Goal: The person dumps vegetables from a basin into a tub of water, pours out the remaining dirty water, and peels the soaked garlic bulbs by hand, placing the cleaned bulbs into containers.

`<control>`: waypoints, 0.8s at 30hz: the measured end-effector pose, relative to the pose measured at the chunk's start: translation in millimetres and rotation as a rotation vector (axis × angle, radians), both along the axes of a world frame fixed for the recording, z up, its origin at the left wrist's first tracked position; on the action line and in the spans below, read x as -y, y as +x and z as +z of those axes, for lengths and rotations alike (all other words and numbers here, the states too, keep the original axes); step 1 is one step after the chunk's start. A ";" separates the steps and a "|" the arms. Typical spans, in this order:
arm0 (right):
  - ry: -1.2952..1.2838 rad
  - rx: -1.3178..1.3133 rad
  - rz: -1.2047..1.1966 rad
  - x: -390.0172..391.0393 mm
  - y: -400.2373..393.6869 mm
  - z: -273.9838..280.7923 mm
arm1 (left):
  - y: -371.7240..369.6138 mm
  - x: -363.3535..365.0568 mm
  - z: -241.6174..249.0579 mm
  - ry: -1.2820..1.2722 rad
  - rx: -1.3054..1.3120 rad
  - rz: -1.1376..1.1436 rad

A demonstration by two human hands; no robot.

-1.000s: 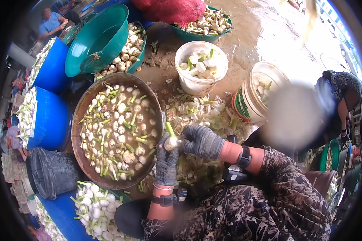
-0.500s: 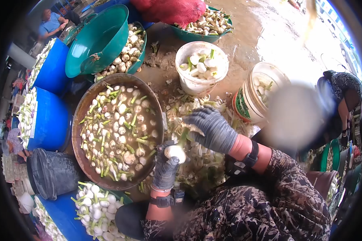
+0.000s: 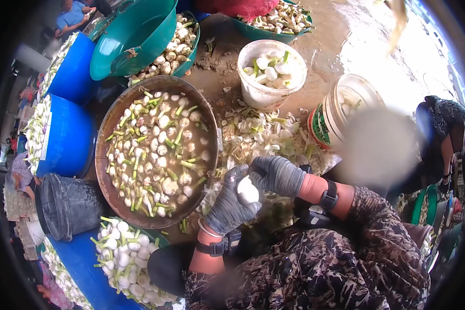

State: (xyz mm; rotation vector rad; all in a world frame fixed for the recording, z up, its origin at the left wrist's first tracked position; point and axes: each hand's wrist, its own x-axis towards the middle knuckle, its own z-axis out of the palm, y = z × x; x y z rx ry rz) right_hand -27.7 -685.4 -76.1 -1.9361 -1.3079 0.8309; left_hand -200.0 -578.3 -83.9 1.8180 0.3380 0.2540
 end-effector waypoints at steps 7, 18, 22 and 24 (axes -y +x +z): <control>0.159 -0.073 0.098 2.5 5.5 -0.3 | 2.0 5.3 -1.0 -0.031 -0.096 0.057; 0.360 0.197 -0.107 -4.4 -9.7 -4.8 | 12.9 5.6 -7.1 -0.488 -0.018 0.226; 0.132 -0.105 -0.270 -11.0 3.6 -38.1 | 20.3 7.4 5.7 0.163 -0.018 0.120; -0.018 -0.102 -0.268 -12.3 16.0 -45.7 | 14.3 5.5 -6.5 0.212 0.021 0.143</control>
